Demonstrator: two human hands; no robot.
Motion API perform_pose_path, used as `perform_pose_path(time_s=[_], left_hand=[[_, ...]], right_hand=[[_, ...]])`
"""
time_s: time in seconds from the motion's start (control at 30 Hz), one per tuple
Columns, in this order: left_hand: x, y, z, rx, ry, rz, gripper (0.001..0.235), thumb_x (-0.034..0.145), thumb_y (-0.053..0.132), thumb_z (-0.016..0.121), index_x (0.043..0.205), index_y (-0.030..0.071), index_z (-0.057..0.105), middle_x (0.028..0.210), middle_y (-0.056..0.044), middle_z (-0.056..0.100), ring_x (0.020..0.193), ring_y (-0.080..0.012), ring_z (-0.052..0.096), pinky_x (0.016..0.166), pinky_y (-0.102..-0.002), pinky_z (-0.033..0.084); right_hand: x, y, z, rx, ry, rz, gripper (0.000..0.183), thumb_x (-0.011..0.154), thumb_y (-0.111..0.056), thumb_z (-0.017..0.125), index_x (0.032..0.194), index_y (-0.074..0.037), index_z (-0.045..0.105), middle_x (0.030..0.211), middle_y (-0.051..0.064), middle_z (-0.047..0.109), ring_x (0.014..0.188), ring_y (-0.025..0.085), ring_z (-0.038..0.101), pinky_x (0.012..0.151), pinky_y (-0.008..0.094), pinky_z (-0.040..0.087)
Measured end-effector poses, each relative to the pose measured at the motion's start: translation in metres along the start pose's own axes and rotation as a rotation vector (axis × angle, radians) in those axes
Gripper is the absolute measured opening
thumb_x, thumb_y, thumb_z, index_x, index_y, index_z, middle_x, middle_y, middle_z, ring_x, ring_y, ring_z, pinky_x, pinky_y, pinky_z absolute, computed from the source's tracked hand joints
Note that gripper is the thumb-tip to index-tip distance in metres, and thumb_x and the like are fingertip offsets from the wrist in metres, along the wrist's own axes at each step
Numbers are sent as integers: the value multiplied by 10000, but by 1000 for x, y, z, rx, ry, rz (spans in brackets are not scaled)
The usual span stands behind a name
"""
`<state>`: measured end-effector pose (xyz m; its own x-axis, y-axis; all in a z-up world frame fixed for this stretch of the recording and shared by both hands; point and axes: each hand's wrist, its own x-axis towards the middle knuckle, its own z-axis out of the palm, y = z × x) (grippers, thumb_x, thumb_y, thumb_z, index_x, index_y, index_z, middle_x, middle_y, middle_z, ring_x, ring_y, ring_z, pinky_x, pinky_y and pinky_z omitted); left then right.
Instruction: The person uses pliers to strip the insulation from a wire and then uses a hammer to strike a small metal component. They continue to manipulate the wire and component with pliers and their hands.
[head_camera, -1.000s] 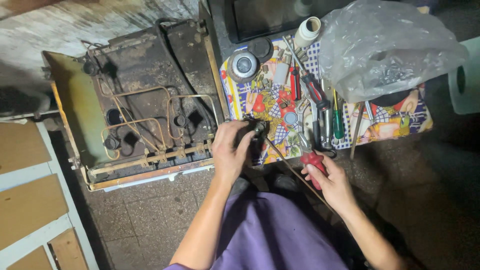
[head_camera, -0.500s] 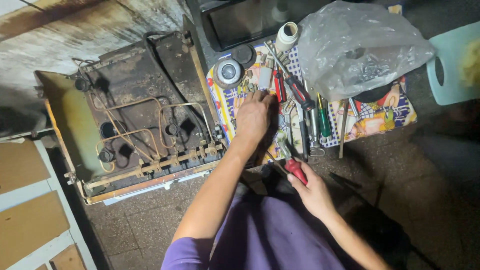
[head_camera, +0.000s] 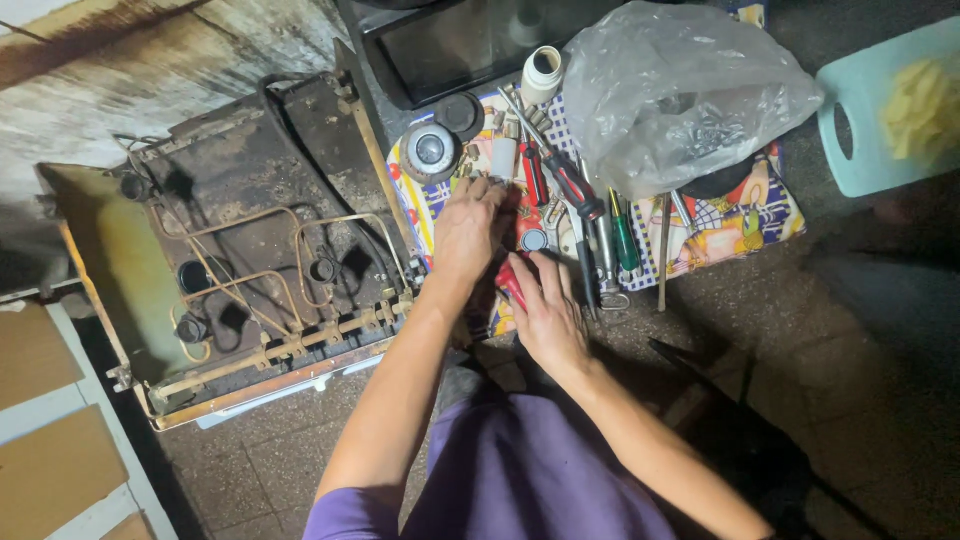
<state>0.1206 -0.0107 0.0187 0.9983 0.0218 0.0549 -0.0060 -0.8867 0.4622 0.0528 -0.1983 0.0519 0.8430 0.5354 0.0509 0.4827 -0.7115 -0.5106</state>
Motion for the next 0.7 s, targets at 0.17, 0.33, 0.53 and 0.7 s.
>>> perform_pose_path(time_s=[0.17,0.33,0.53,0.7], left_hand=[[-10,2,-14,-104,27,-18,204,823,251,809,960,137,709,927,-45,623,989,-283,614,838,-399,571],[-36,2,-47,-302,94,-102,145,920,282,758,933,146,712,950,-55,657,995,-302,643,881,-410,563],[-78,12,-69,-376,276,-234,108,918,248,792,964,172,731,961,-37,683,993,-264,652,894,-369,554],[-111,26,-80,-392,366,-277,94,919,230,796,947,164,736,960,-17,702,951,-254,657,868,-372,551]], right_hand=[[0,10,3,-8,58,-57,655,848,-170,772,1465,-133,555,1347,157,517,1257,374,537,916,471,561],[-4,16,12,-39,85,-106,635,848,-188,771,1448,-141,568,1340,171,524,1289,381,527,956,469,550],[20,12,17,72,196,-89,608,892,-245,783,1439,-84,572,1348,193,518,1287,400,513,996,470,527],[34,27,-19,201,284,4,418,952,-130,731,1359,-84,647,1293,148,548,1194,342,528,982,433,491]])
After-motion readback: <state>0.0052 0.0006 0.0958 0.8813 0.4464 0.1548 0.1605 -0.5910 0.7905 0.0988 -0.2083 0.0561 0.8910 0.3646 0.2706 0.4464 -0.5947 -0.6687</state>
